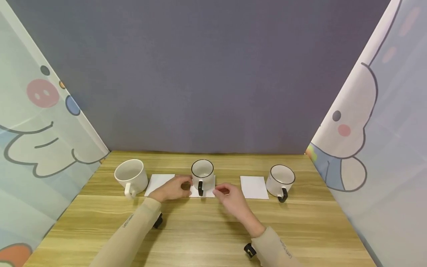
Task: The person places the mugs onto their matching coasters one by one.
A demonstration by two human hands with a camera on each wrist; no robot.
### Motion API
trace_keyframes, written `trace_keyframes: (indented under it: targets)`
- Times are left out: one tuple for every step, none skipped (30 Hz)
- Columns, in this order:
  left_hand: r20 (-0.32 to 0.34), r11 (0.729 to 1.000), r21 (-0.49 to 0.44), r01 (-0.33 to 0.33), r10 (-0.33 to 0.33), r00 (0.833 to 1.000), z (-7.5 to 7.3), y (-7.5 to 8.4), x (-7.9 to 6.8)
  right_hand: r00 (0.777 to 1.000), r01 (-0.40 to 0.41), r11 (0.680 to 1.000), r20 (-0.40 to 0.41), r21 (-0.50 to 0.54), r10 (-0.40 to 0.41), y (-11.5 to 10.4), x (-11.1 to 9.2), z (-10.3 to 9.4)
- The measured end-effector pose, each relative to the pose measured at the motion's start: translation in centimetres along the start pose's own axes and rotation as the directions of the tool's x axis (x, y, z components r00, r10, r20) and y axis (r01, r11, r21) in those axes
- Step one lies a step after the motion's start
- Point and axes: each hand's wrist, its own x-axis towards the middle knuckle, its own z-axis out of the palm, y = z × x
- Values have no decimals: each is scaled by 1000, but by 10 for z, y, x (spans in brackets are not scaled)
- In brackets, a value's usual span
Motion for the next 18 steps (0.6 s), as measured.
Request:
trace_keyframes:
  targets:
    - [-1, 1000, -2, -1, 1, 1000, 0, 0, 0, 1000, 9, 1000, -4, -5, -9, 0, 0, -3]
    - [-3, 1000, -3, -3, 3, 1000, 0, 0, 1, 1000, 11, 1000, -6, -5, -11, -1, -1, -7]
    - [-4, 1000, -4, -6, 6, 1000, 0, -1, 1, 1000, 16, 1000, -10, -7, -16, -1, -1, -10]
    - [-4, 1000, -3, -7, 7, 1000, 1, -1, 1, 1000, 14, 1000, -12, -7, -14, -2, -2, -14]
    - [-4, 1000, -2, -11, 11, 1000, 1, -1, 1, 1000, 10, 1000, -16, -8, -10, -2, -3, -17]
    - [-3, 1000, -1, -12, 12, 1000, 1, -1, 1, 1000, 10, 1000, -21, -9, -11, -2, -4, -20]
    - [-3, 1000, -3, -13, 13, 1000, 1, -1, 1, 1000, 10, 1000, -27, -10, -11, -1, -5, -24]
    - [-2, 1000, -2, -13, 13, 1000, 1, -1, 1, 999, 8, 1000, -33, -7, -9, -1, -6, -27]
    - [-1, 1000, -3, -12, 12, 1000, 1, -1, 1, 999, 8, 1000, -42, -7, -9, 0, -7, -30]
    - [0, 1000, -3, -11, 11, 1000, 1, -1, 1, 999, 8, 1000, -51, -9, -8, 1, -9, -34]
    - [-2, 1000, -4, -11, 11, 1000, 1, -1, 1, 998, 10, 1000, -62, -12, -11, 2, -10, -36]
    - [-1, 1000, -1, -11, 11, 1000, 1, 0, 1, 997, 16, 1000, -73, -13, -17, 2, -11, -40]
    - [0, 1000, 2, -13, 13, 1000, 1, 0, 1, 996, 23, 1000, -86, -15, -24, 3, -12, -42]
    - [-3, 1000, 8, -18, 18, 1000, 1, 0, 1, 994, 32, 999, -99, -19, -34, 5, -13, -44]
    - [-5, 1000, 12, -21, 22, 1000, 1, 0, 1, 992, 49, 998, -115, -27, -52, 6, -14, -47]
    - [-7, 1000, 15, -24, 24, 1000, 1, 0, 1, 989, 66, 997, -132, -37, -70, 7, -15, -49]
    - [-8, 999, 18, -28, 28, 1000, 1, 0, 0, 984, 83, 995, -151, -49, -89, 8, -15, -51]
    - [-9, 999, 20, -32, 32, 999, 0, 0, 0, 979, 101, 993, -170, -60, -109, 8, -16, -53]
